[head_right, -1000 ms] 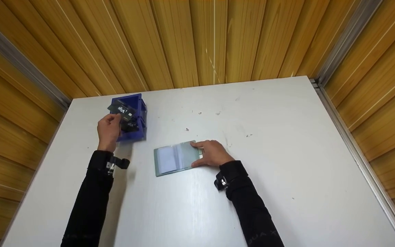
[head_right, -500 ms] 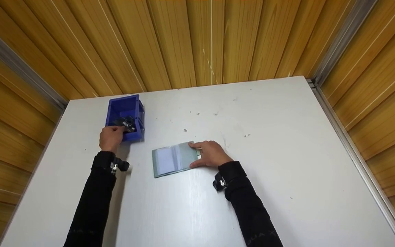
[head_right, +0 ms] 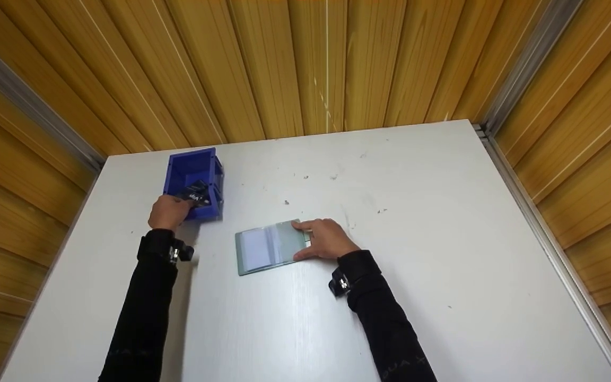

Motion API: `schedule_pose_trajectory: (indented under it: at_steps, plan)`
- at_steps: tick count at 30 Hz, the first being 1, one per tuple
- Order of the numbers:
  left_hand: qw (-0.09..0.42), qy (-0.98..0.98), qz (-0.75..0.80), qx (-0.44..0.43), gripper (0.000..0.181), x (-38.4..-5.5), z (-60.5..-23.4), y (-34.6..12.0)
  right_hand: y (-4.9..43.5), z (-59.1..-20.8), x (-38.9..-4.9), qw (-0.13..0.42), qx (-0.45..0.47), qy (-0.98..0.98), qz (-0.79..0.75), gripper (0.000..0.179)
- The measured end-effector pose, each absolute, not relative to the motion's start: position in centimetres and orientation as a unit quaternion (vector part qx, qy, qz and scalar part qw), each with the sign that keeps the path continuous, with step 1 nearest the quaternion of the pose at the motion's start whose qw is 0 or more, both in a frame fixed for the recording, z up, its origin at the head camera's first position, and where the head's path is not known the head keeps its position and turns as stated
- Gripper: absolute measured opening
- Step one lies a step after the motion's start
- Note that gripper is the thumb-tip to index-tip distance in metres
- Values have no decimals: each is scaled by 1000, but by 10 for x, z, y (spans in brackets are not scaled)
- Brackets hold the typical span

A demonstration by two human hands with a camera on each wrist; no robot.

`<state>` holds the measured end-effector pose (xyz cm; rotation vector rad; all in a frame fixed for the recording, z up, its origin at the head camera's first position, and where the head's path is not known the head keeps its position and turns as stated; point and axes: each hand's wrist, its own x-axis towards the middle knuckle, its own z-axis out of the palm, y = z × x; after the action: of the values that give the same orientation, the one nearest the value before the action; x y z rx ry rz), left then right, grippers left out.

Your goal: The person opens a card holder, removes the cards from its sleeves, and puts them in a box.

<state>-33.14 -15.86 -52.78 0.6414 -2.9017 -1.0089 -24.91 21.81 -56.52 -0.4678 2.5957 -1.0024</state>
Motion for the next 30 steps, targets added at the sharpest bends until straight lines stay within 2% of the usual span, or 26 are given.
schedule_pose_trajectory:
  at_steps: [11,30]
  plan:
    - [16,-934,-305,186,40,-325,-532,-164,216,-567,-249,159,-163,912,-342,87]
    - [44,-929,-338,144,28,-319,-536,-160,216,-565,-248,151,-163,913,-342,88]
